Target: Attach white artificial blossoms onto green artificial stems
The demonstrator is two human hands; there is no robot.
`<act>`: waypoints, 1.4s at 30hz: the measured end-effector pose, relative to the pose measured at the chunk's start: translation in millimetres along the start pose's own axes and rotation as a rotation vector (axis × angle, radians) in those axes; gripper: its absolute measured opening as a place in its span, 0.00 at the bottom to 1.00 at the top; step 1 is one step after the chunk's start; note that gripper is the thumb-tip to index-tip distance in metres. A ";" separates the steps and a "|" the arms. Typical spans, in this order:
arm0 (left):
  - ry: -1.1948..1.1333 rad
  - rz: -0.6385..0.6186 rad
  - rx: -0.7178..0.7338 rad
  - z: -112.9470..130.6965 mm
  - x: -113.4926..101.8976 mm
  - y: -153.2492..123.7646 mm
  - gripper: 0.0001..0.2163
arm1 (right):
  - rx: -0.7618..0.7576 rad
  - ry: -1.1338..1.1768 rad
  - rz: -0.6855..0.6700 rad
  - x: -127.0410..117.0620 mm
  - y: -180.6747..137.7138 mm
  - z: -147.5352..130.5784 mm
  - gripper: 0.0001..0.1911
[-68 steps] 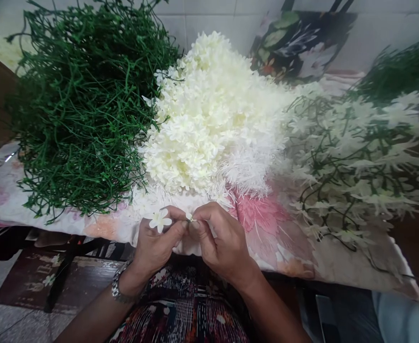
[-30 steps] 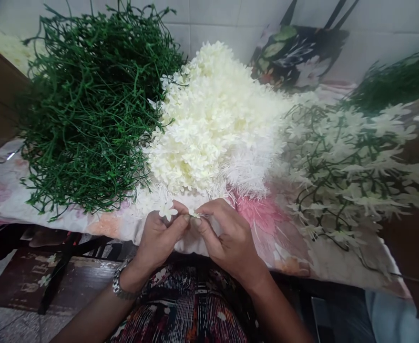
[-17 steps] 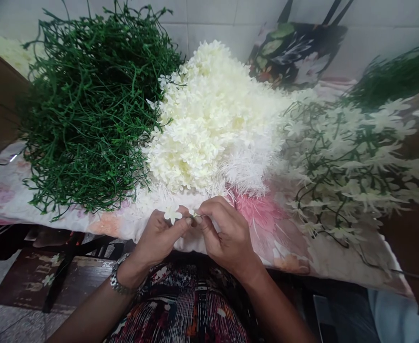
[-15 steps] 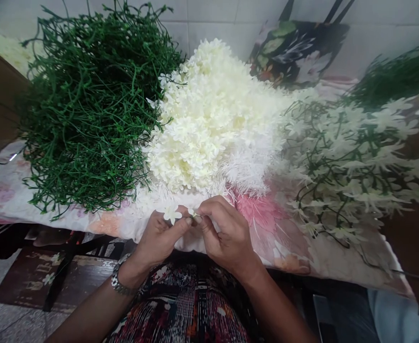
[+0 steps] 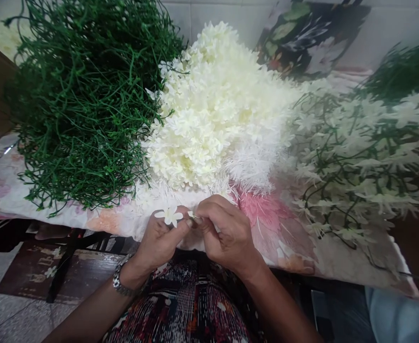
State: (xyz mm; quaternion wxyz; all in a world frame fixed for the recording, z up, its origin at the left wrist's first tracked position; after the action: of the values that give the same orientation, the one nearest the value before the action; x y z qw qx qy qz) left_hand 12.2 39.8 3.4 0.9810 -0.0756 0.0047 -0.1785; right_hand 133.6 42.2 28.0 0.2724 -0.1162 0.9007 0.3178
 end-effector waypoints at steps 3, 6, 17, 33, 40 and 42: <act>-0.007 -0.015 0.030 4.9 1.2 1.4 0.10 | -0.025 -0.012 -0.012 0.8 -1.4 1.1 0.08; 0.002 -0.014 0.051 6.8 1.6 2.2 0.10 | -0.041 -0.024 -0.012 0.9 -2.3 1.4 0.08; 0.028 -0.020 0.099 3.9 0.0 4.6 0.10 | -0.089 -0.045 -0.011 2.4 -4.4 2.3 0.09; -0.028 0.112 0.064 -0.1 -2.2 0.7 0.09 | -0.111 0.019 0.058 4.6 -8.8 -0.1 0.11; 0.008 0.194 0.096 2.2 -3.2 0.4 0.09 | -0.129 0.014 0.056 6.4 -6.1 -0.8 0.11; -0.001 0.211 0.094 2.5 -4.2 0.1 0.09 | -0.132 0.027 0.039 7.5 -6.2 0.4 0.12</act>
State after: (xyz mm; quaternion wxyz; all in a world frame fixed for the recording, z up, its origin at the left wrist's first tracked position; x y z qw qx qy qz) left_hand 8.3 41.7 5.8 0.9968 -0.0284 0.0037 -0.0742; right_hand 129.9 37.4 20.4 0.2459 -0.1208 0.8835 0.3800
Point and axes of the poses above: each hand's wrist, its own y-axis towards the middle knuckle, its own x-axis out of the palm, z = x × y, the point moved 4 cm from there along y, towards the middle knuckle, and after that the axes turned 8 degrees about -z, right-handed, at the moved point
